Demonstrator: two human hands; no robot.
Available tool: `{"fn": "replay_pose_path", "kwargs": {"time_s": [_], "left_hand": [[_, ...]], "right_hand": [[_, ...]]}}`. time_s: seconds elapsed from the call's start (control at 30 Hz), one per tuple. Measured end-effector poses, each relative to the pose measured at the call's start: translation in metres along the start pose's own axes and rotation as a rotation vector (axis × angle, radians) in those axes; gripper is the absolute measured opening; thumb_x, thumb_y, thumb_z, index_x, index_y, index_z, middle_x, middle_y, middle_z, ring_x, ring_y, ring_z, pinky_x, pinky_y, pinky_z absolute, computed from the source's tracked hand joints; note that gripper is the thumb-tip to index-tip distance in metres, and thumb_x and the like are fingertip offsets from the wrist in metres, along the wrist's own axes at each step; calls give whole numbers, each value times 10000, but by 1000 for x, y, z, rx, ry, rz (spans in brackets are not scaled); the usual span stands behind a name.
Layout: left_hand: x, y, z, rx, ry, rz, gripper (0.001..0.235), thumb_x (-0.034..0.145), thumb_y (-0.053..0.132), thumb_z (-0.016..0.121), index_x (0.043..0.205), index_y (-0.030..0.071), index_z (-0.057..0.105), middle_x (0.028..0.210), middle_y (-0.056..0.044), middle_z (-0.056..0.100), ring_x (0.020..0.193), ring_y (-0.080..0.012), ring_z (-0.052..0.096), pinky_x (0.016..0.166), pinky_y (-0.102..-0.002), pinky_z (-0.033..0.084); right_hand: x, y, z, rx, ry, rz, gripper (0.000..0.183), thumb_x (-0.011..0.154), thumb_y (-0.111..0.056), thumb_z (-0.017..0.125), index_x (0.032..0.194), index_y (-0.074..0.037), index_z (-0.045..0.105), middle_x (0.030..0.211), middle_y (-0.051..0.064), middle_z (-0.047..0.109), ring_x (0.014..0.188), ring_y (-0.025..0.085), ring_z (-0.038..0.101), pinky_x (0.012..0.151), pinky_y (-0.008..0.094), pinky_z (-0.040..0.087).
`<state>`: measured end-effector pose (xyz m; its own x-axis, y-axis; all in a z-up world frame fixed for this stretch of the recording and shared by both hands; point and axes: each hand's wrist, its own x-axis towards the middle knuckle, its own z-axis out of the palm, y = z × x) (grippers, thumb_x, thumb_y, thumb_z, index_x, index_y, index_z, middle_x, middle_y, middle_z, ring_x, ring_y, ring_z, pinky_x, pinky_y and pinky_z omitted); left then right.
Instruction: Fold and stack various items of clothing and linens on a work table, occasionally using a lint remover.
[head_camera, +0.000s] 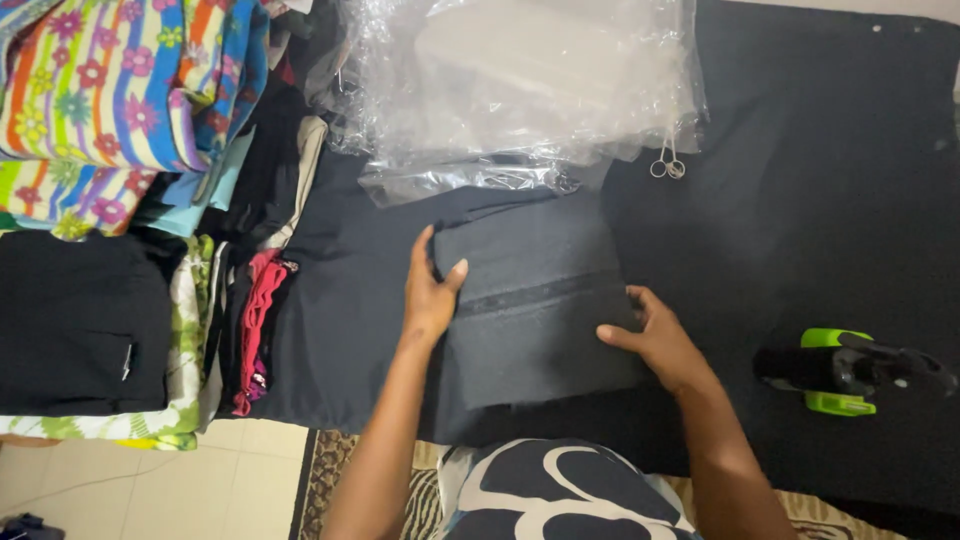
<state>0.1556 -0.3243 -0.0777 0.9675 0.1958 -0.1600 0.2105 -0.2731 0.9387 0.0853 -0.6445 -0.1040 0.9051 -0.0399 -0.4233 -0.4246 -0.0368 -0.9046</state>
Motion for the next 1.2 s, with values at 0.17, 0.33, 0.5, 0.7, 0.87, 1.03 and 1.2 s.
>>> {"fn": "replay_pose_path", "kwargs": {"time_s": [0.17,0.33,0.5,0.7,0.87,1.03,1.2], "left_hand": [[7,23,-4,104,-118,29,747,967,282,676,1604,173,301,1521,-341,420,1391,-511,423,1147,-585,379],[10,26,2,144,-157,68,755,971,299,678,1613,171,302,1562,-317,392,1437,-511,360,1189,-592,311],[14,20,8,92,-106,83,731,898,221,779,1542,182,434,1458,-285,535,1382,-478,466,1132,-561,409],[22,-1,18,157,-57,38,685,868,279,816,1472,235,496,1376,-258,610,1314,-444,555,1076,-533,466],[-5,38,14,432,37,360,671,911,242,762,1487,33,490,1410,-378,481,1343,-550,461,1098,-613,381],[-40,65,34,738,-233,577,643,1007,420,578,1509,30,487,1613,-353,268,1495,-565,189,1132,-766,99],[-34,61,51,981,-350,542,686,963,498,514,1569,192,416,1664,-196,286,1525,-474,207,1145,-766,91]], "right_hand": [[18,-12,-5,286,-82,12,655,880,-358,725,1445,-116,499,1167,100,629,1086,249,651,883,406,551],[51,-20,5,282,-91,28,651,903,-268,744,1481,-71,517,1252,167,648,1154,330,648,932,498,538],[23,-46,16,113,40,-95,642,737,-85,886,1331,-20,652,1072,169,720,972,283,701,804,438,595],[30,-13,25,111,213,-206,497,783,-93,877,1241,-35,694,932,94,716,858,196,680,723,354,587],[35,-4,25,62,278,-201,497,809,-141,849,1269,-48,684,989,106,706,907,219,659,758,381,562],[11,-54,35,-343,278,-233,709,896,-214,732,1531,-116,434,1468,266,520,1376,487,469,1070,639,403],[24,-52,65,-1205,254,-776,605,978,-579,545,1433,-189,627,1590,156,458,1489,475,327,1138,652,323]]}}
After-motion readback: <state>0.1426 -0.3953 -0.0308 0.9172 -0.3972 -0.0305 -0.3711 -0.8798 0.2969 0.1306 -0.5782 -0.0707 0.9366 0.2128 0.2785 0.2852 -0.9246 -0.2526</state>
